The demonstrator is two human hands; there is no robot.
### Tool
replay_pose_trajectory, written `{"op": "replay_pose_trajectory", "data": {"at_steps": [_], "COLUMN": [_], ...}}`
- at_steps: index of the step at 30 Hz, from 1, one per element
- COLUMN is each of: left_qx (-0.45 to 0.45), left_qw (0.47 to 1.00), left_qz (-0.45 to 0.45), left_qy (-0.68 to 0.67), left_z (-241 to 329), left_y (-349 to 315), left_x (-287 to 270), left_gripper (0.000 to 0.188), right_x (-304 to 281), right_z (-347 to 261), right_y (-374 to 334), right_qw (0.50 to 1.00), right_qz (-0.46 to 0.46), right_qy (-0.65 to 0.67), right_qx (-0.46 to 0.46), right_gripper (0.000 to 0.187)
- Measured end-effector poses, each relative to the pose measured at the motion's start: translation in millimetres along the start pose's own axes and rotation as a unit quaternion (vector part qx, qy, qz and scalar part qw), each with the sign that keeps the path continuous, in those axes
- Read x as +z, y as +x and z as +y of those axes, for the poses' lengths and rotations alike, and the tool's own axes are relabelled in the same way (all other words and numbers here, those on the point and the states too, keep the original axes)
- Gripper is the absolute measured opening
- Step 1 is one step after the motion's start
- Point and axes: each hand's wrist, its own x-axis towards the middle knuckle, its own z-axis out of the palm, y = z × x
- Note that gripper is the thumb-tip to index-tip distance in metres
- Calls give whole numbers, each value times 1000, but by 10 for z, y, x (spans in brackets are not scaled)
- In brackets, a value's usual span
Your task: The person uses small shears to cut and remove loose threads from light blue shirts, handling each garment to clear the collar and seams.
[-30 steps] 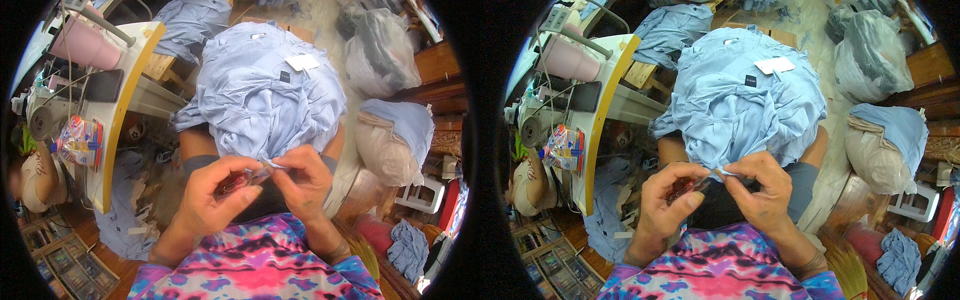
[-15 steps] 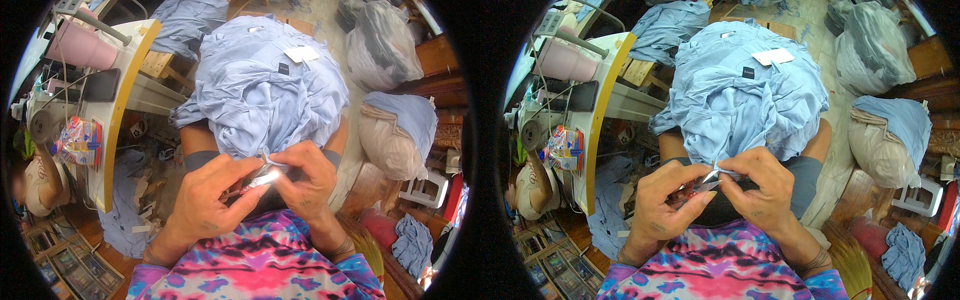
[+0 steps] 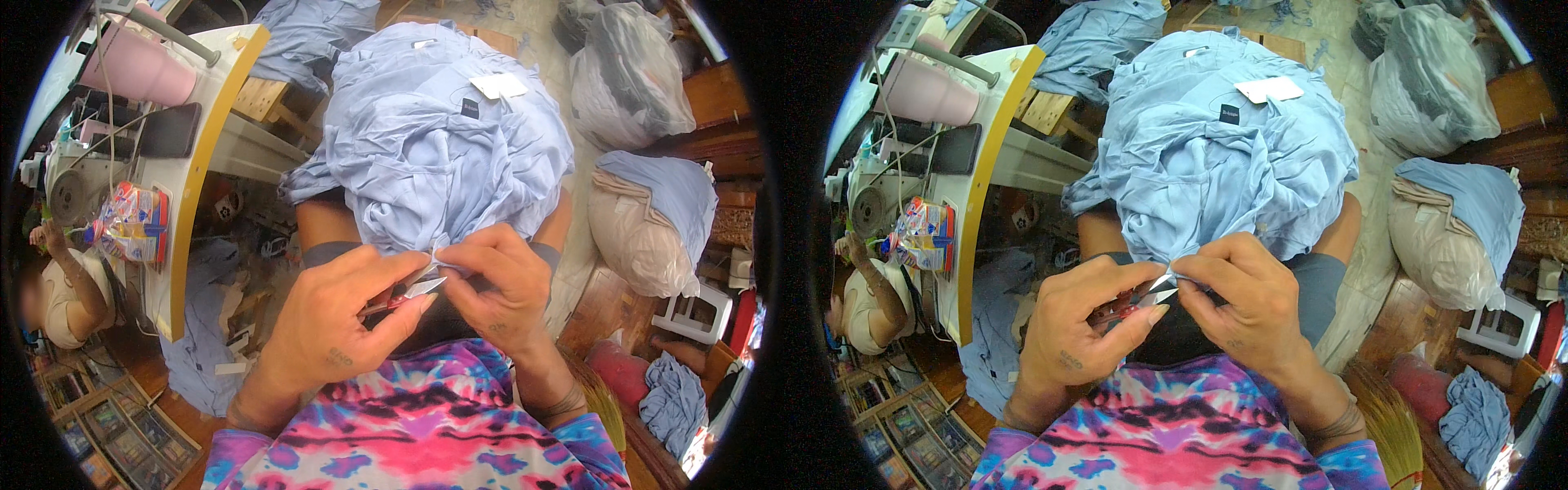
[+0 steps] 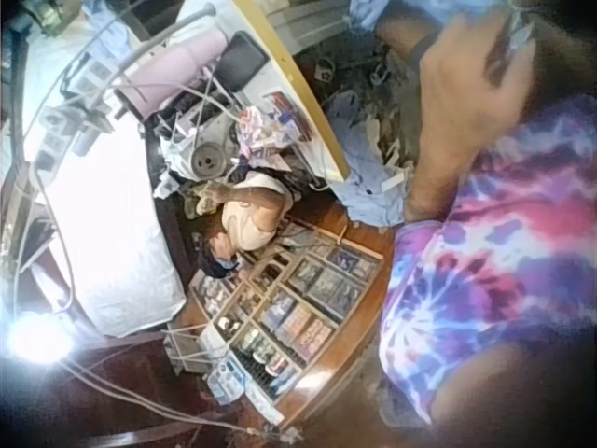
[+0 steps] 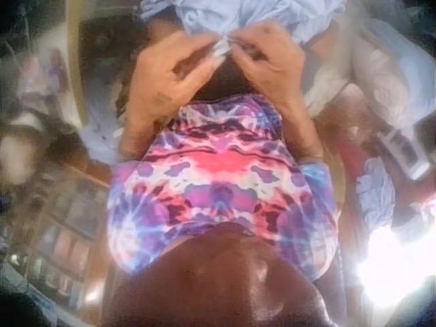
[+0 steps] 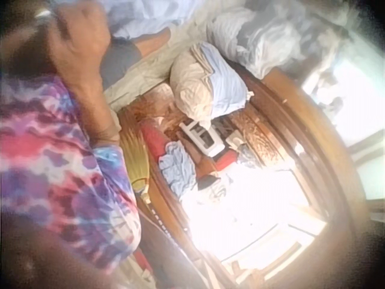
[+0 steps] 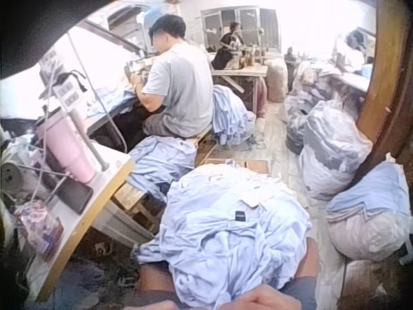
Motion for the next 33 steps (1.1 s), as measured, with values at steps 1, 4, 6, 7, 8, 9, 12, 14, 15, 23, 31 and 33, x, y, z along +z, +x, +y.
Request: {"op": "replay_pose_trajectory", "data": {"at_steps": [1, 4, 6, 7, 8, 9, 12, 14, 15, 23, 31, 33], "left_qx": [-28, -76, -61, -89, -117, -145, -171, -143, -134, -250, -267, -248], "left_qw": [999, 994, 991, 984, 975, 963, 901, 898, 901, 827, 788, 784], "left_qz": [-7, -40, -84, -102, -120, -138, -123, -92, -77, -38, -44, -40], "left_qy": [-23, -72, -81, -114, -147, -180, -379, -406, -405, -502, -553, -567], "left_z": [9, 15, -92, -124, -156, -186, -329, -422, -438, -501, -506, -575], "left_y": [2, 9, 20, 24, 25, 24, -19, -60, -53, -11, 20, 9], "left_x": [-5, -31, -57, -65, -73, -65, 47, 57, 60, 323, 439, 468], "left_gripper": [33, 31, 29, 30, 30, 31, 34, 38, 39, 25, 22, 21], "right_x": [-12, -67, -112, -135, -147, -154, -157, -123, -121, 31, 53, 48], "right_z": [22, 46, 59, 67, 74, 81, 92, 135, 158, 98, 87, 97], "right_y": [8, 69, 107, 121, 134, 148, 172, 148, 135, -31, -119, -111], "right_qw": [1000, 998, 996, 994, 992, 989, 977, 975, 980, 998, 997, 994], "right_qz": [-10, -51, -84, -102, -120, -135, -154, -136, -125, -31, -18, -20], "right_qy": [-2, -2, 11, 25, 38, 66, 137, 163, 142, 3, 31, -3], "right_qx": [-9, -33, -26, -12, 1, 12, 46, 72, 54, -46, -68, -104], "right_gripper": [26, 26, 26, 25, 25, 25, 25, 26, 27, 31, 32, 30]}}
